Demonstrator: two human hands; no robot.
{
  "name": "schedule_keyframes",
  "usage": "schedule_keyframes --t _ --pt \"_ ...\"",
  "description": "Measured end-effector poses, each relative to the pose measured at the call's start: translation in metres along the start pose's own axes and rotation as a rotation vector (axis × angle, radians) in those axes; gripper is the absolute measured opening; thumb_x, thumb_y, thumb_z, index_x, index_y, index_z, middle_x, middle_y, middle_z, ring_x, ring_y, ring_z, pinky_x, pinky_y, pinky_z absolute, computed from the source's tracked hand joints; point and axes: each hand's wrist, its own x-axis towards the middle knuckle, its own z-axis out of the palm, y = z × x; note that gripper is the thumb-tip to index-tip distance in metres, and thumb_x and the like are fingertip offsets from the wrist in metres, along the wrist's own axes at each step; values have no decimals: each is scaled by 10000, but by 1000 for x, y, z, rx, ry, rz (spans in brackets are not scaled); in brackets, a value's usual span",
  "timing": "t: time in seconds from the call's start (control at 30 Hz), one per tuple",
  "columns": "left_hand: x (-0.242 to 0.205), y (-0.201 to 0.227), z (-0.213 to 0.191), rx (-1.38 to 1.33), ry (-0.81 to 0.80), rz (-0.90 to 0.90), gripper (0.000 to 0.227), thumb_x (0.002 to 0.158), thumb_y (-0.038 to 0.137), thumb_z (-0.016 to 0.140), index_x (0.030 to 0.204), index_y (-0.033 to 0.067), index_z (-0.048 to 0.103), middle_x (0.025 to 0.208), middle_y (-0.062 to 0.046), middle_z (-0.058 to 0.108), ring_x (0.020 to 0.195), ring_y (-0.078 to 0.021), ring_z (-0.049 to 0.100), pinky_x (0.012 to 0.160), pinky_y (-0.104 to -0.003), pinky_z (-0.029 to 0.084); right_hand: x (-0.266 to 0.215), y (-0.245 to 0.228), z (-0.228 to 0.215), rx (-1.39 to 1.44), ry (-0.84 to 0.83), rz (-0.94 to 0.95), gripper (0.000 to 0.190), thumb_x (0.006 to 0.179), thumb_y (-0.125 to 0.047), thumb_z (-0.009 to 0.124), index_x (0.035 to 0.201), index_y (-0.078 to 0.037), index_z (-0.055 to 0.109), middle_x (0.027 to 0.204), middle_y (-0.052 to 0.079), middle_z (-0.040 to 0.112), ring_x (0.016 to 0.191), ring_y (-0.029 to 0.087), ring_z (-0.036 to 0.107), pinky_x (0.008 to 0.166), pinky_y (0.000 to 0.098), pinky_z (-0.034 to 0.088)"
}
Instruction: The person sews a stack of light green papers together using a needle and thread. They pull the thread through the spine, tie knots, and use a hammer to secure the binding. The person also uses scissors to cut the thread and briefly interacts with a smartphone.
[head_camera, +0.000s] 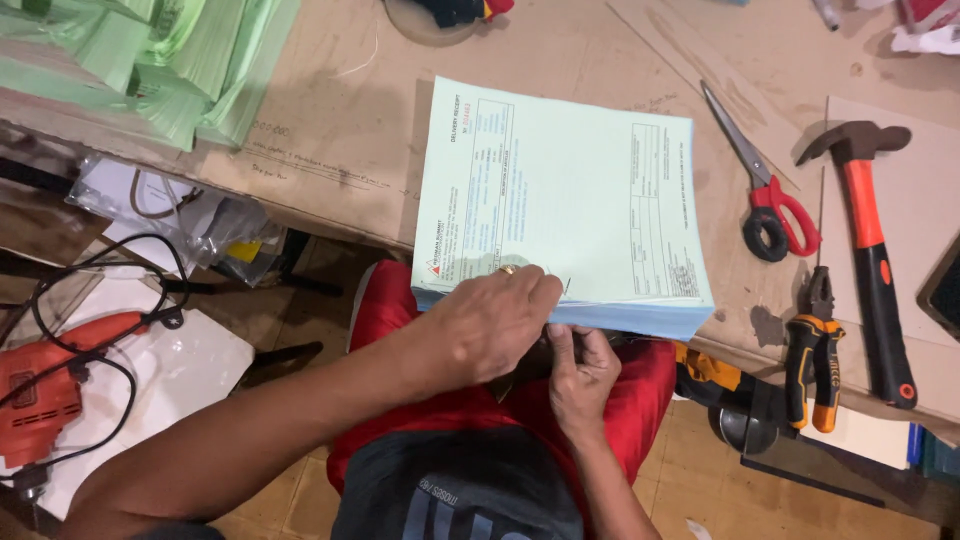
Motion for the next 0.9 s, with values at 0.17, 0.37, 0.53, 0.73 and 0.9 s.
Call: schedule_keyframes --t 0.17,0.37,0.53,0.73,0.9 --pt "-10 -3 8 -63 198 64 69 1009 96 424 1050 62 467 854 -124 502 631 -312 494 512 -471 420 -2 -26 -13 -43 19 49 116 962 -167 732 919 -60 743 905 -3 750 879 69 644 867 249 541" --pt "-21 13 21 13 372 30 269 944 73 649 1159 19 498 906 -147 503 637 -311 540 440 -456 474 17 -85 -66 -624 61 -619 71 1012 11 645 995 30 712 986 155 728 926 294 673 903 400 519" --pt "-21 14 25 722 579 -32 438 874 22 659 1304 18 575 876 -8 536 736 -149 590 543 -270 483 47 -84 -89 -1197 -190 -743 730 853 -417 771 1503 -212 509 1558 143 443 1426 408 425 1127 682 359" --pt "-17 -4 18 689 676 185 203 904 28 610 1094 12 678 739 2 435 586 -170 506 494 -308 392 79 -71 -103 -1272 -158 -1050 785 695 -201 831 1453 -196 626 1308 90 607 1249 328 581 1077 499 377" --pt "-3 -19 -1 701 690 307 101 879 -2 588 944 38 654 709 8 415 542 -163 509 458 -299 399 98 -78 -110 -1298 -165 -1104 577 772 -199 810 1340 -211 703 1178 39 695 1032 235 671 1062 459 440"
